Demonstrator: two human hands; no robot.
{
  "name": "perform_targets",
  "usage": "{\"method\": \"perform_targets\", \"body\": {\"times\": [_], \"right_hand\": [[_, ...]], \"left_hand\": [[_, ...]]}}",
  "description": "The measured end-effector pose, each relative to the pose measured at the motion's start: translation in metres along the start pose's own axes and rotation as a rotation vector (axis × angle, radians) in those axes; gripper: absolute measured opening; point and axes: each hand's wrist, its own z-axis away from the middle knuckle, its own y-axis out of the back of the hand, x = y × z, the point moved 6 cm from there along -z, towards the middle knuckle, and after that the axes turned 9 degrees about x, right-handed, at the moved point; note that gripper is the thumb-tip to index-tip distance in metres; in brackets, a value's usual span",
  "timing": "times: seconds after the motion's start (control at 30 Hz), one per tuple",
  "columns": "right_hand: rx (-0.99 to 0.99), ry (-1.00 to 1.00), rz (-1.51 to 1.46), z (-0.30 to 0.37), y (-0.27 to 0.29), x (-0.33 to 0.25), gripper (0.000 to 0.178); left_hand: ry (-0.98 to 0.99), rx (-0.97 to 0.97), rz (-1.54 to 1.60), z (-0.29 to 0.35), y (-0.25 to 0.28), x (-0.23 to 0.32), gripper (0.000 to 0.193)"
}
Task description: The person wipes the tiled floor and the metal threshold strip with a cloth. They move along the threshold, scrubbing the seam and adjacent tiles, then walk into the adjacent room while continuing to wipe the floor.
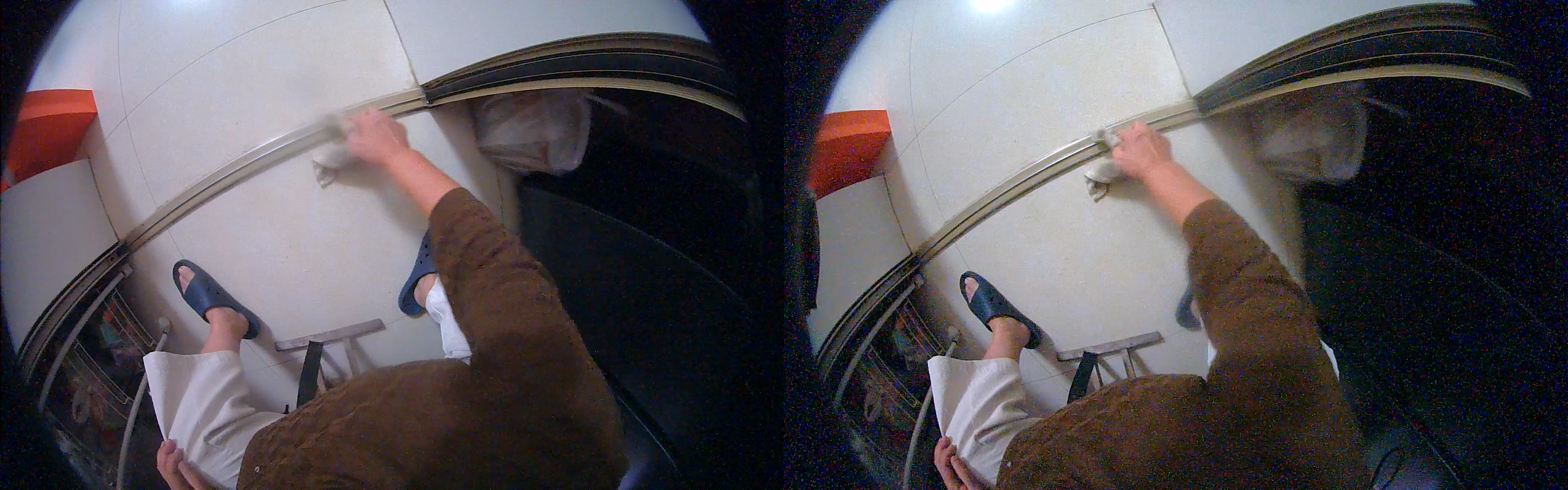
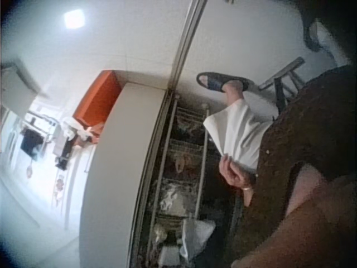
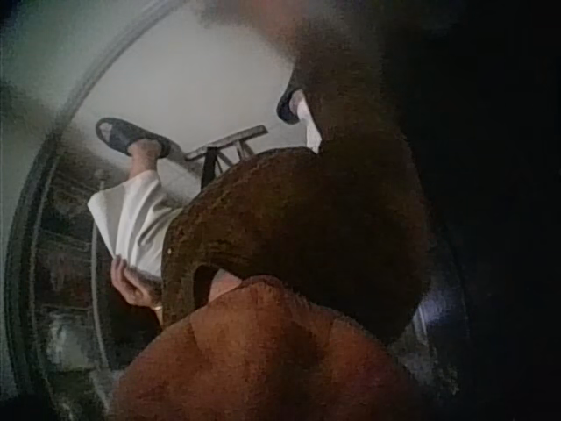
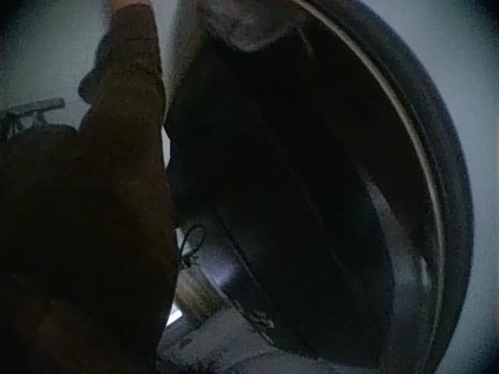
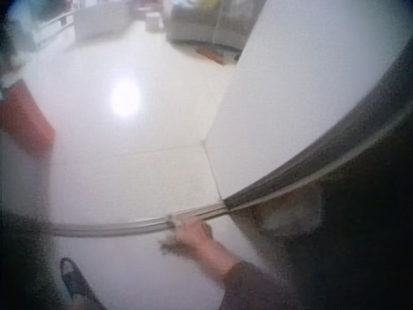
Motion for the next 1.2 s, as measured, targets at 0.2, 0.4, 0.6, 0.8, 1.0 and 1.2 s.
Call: {"method": "perform_targets", "body": {"times": [0.2,0.4,0.6,0.8,1.0,1.2], "right_hand": [[0.106,-0.182,0.217,-0.009,0.039,0.054,0.021],[0.519,-0.274,-0.051,-0.006,-0.008,0.097,0.018],[0.496,-0.099,-0.099,-0.001,-0.051,0.041,0.016],[0.183,0.200,-0.202,0.023,-0.070,-0.062,0.012],[0.188,0.295,-0.332,0.051,-0.076,-0.069,0.011],[0.506,0.009,-0.104,-0.016,-0.008,0.041,0.012]], "left_hand": [[-0.035,-0.007,-0.063,0.007,0.008,-0.002,0.022],[-0.002,-0.009,-0.044,-0.001,0.001,-0.004,0.021],[0.034,0.020,0.009,0.001,-0.001,-0.008,0.021],[0.021,0.001,-0.044,0.004,0.003,0.005,0.021],[0.083,0.021,-0.078,0.001,0.003,0.011,0.018],[-0.023,0.063,-0.098,0.002,0.005,0.005,0.019]]}}
